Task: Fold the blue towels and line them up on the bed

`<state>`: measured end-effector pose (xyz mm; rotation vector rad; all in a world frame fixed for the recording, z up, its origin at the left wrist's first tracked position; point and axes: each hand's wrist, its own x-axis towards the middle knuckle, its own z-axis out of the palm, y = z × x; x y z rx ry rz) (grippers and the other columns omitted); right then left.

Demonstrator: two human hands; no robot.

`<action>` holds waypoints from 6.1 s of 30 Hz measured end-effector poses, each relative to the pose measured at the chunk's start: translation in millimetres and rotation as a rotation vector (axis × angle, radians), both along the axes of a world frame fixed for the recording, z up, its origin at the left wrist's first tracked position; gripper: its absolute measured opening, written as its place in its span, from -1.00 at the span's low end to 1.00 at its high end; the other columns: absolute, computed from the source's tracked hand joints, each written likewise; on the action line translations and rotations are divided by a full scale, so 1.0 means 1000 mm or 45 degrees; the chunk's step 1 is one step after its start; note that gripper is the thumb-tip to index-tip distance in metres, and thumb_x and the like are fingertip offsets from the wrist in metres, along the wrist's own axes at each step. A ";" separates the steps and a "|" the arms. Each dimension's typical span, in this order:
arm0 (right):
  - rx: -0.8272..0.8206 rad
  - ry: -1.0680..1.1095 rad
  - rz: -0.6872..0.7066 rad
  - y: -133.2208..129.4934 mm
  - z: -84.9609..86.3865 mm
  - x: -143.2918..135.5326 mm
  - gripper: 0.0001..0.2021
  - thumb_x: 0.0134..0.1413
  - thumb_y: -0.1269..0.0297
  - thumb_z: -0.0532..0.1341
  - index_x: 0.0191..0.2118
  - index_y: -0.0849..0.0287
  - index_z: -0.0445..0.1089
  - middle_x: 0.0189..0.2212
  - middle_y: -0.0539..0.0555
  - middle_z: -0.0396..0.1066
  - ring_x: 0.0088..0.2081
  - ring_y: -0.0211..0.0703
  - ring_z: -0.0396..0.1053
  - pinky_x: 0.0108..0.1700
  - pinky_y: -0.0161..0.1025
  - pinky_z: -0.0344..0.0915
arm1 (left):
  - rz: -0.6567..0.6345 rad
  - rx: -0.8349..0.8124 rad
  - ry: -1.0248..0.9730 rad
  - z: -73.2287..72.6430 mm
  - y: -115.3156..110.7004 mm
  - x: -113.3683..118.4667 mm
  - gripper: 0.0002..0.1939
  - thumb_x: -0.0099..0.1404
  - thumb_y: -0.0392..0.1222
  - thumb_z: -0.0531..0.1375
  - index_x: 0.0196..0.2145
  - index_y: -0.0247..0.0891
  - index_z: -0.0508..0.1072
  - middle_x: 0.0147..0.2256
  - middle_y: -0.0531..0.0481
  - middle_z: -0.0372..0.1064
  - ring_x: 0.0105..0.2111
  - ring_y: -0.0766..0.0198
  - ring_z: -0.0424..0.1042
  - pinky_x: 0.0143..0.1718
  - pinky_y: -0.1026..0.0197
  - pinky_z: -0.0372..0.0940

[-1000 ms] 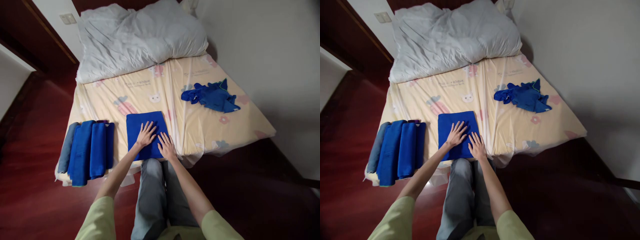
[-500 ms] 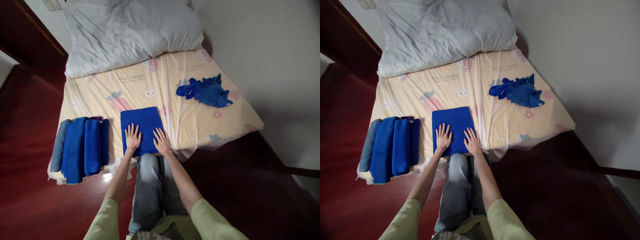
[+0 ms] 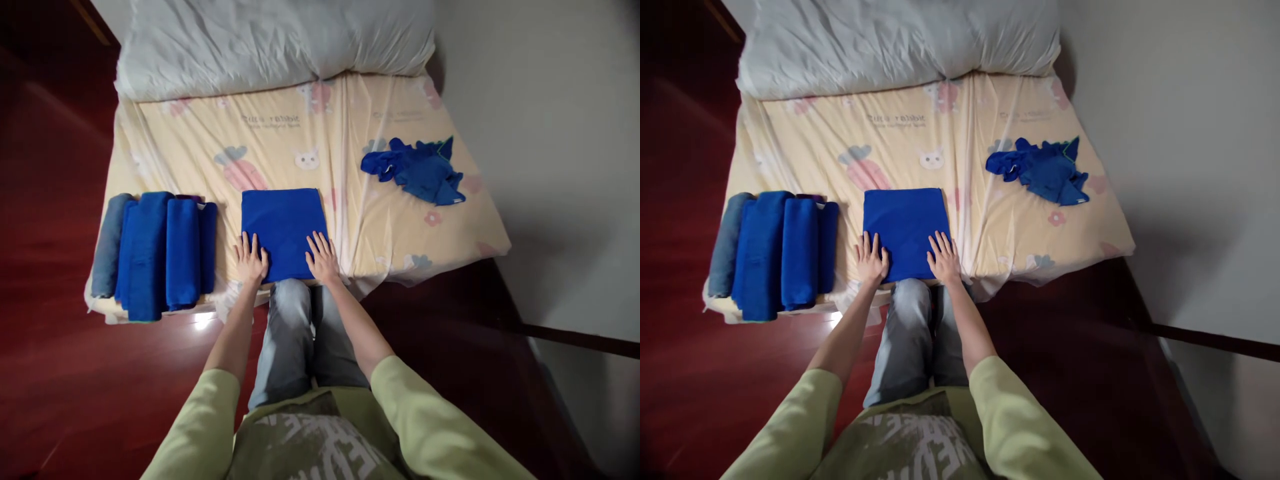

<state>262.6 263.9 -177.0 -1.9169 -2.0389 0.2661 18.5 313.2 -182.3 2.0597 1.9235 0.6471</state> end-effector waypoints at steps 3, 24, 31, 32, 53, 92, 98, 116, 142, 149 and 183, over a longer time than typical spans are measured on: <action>-0.008 -0.006 0.012 0.000 0.000 0.001 -0.41 0.43 0.15 -0.07 0.49 0.12 -0.02 0.51 0.07 -0.17 0.52 -0.01 -0.24 0.52 0.18 -0.27 | -0.015 0.003 -0.021 0.000 0.000 0.000 -0.36 0.48 -0.03 -0.03 0.43 -0.29 0.13 0.49 -0.15 -0.25 0.49 -0.02 -0.28 0.47 -0.20 -0.37; -0.027 0.012 0.069 -0.003 -0.016 0.011 -0.39 0.47 0.12 -0.14 0.51 0.18 -0.16 0.53 0.06 -0.34 0.53 0.01 -0.44 0.51 0.25 -0.44 | -0.238 -0.058 -0.088 -0.009 -0.010 -0.016 -0.33 0.51 0.01 -0.06 0.45 -0.34 0.04 0.50 -0.16 -0.36 0.49 0.02 -0.43 0.45 -0.20 -0.54; 0.023 0.007 0.077 -0.052 -0.006 0.028 -0.42 0.42 0.12 0.01 0.45 0.19 0.06 0.50 0.14 -0.12 0.51 0.01 -0.18 0.51 0.19 -0.21 | -0.619 -0.104 0.131 0.005 -0.078 -0.098 -0.36 0.47 -0.04 -0.02 0.41 -0.33 0.14 0.44 -0.21 -0.05 0.47 0.07 -0.14 0.46 -0.13 -0.24; 0.048 0.013 0.084 -0.059 -0.005 0.031 -0.43 0.41 0.13 0.03 0.43 0.21 0.12 0.48 0.14 -0.07 0.50 0.01 -0.14 0.51 0.17 -0.19 | -0.619 -0.114 0.156 0.007 -0.083 -0.104 -0.37 0.45 -0.07 0.00 0.40 -0.33 0.16 0.43 -0.22 -0.02 0.46 0.07 -0.12 0.46 -0.12 -0.20; 0.201 0.079 0.144 -0.074 -0.011 0.044 -0.62 0.30 0.32 0.17 0.19 0.16 0.47 0.22 0.15 0.43 0.28 -0.09 0.33 0.34 -0.02 0.29 | -0.429 -0.054 -0.023 0.025 -0.052 -0.071 -0.44 0.10 -0.41 0.06 0.02 -0.23 0.58 0.15 -0.13 0.46 0.20 0.04 0.37 0.25 -0.05 0.32; 0.304 0.750 -0.474 -0.059 -0.015 0.038 -0.63 0.36 0.05 0.07 -0.11 0.19 0.52 -0.15 0.22 0.58 -0.12 -0.03 0.50 0.01 -0.16 0.40 | 0.174 0.037 -0.636 -0.015 -0.046 -0.070 -0.62 0.37 0.08 0.08 -0.17 -0.27 0.51 -0.21 -0.11 0.53 -0.17 0.13 0.47 -0.07 0.14 0.34; 0.290 0.661 -0.484 -0.055 -0.018 0.036 -0.62 0.38 0.05 0.07 -0.06 0.19 0.53 -0.12 0.22 0.59 -0.10 -0.03 0.52 0.03 -0.16 0.39 | 0.182 0.054 -0.597 -0.015 -0.048 -0.069 -0.65 0.38 0.05 0.09 -0.18 -0.27 0.50 -0.23 -0.10 0.52 -0.25 0.18 0.46 -0.12 0.17 0.33; 0.321 0.597 -0.555 -0.051 -0.033 0.030 -0.69 0.36 0.09 0.06 -0.18 0.16 0.47 -0.26 0.16 0.55 -0.22 -0.09 0.46 -0.07 -0.22 0.35 | 0.167 0.101 -0.553 -0.018 -0.046 -0.066 -0.68 0.39 0.03 0.06 -0.21 -0.25 0.47 -0.26 -0.12 0.50 -0.27 0.16 0.45 -0.16 0.16 0.32; 0.256 0.122 0.082 -0.094 0.005 0.000 -0.48 0.41 0.28 -0.08 0.39 0.12 0.20 0.42 0.13 0.13 0.41 0.03 0.11 0.40 0.10 0.09 | -0.383 -0.044 0.164 0.051 -0.108 0.003 -0.44 0.41 -0.11 0.06 0.32 -0.25 0.33 0.44 -0.19 -0.06 0.46 -0.08 -0.15 0.46 -0.12 -0.12; 0.192 0.075 0.047 -0.081 -0.006 0.005 -0.45 0.37 0.31 -0.04 0.42 0.19 0.17 0.46 0.16 0.00 0.47 0.02 -0.02 0.47 0.13 -0.02 | -0.185 -0.296 0.208 0.043 -0.083 -0.002 -0.26 0.34 -0.02 0.14 0.42 -0.23 0.16 0.46 -0.19 -0.12 0.47 -0.18 -0.22 0.44 -0.17 -0.11; 0.106 0.119 -0.052 -0.060 -0.005 0.009 -0.33 0.19 0.49 0.08 0.43 0.23 0.13 0.39 0.23 0.15 0.43 0.09 0.00 0.45 0.12 -0.04 | -0.030 -0.391 0.142 0.033 -0.051 -0.003 -0.25 0.26 -0.26 0.15 0.40 -0.28 0.20 0.46 -0.27 -0.13 0.47 -0.14 -0.19 0.43 -0.26 -0.12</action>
